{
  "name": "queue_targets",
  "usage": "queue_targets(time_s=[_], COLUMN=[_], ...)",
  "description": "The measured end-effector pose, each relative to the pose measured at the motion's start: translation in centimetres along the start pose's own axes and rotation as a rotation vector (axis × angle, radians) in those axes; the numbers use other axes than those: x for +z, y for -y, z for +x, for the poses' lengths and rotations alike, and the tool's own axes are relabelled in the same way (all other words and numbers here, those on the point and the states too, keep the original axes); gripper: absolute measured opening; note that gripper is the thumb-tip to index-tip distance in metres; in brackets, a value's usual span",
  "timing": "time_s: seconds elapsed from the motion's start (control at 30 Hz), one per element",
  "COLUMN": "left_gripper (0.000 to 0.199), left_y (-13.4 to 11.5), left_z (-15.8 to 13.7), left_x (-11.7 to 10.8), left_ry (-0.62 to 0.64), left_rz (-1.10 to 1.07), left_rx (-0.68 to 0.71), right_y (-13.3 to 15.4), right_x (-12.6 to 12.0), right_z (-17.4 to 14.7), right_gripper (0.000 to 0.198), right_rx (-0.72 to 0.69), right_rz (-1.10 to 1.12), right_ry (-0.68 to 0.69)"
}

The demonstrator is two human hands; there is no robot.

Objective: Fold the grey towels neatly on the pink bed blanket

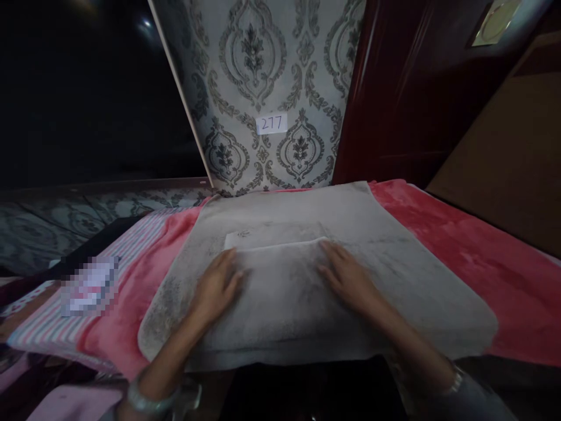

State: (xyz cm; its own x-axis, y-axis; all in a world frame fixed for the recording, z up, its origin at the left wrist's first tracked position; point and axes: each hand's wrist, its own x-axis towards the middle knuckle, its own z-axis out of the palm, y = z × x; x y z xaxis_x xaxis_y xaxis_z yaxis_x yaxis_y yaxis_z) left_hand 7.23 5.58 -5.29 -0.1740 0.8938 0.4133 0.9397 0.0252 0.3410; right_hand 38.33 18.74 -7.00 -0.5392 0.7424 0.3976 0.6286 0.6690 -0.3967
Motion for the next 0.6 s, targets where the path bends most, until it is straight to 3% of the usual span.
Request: queue_targets(time_s=[0.07,0.13,0.3,0.6], left_gripper=[0.062,0.065,0.063,0.063], left_y=[-1.7,-2.5,-1.1,3.4], left_z=[2.5,4.2,4.4,3.7], left_x=[1.6,3.6,7.3,5.6], left_ry=[0.132,0.25,0.378,0.309], left_rz=[0.017,0.068,0.146,0.228], left_rx=[0.17,0.255,0.286,0.19], right_y=[1.6,2.2,0.6,0.0], right_x=[1.3,2.9,5.6,6.0], right_z=[2.7,4.2,3.8,3.4], right_gripper=[0.064,0.067,0.074,0.075], right_rx=[-0.067,-0.087,-0.034,-0.037], right_rz=[-0.079,-0.155,-0.238,-0.236], right_ry=[0.075,0.14,0.289,0.263])
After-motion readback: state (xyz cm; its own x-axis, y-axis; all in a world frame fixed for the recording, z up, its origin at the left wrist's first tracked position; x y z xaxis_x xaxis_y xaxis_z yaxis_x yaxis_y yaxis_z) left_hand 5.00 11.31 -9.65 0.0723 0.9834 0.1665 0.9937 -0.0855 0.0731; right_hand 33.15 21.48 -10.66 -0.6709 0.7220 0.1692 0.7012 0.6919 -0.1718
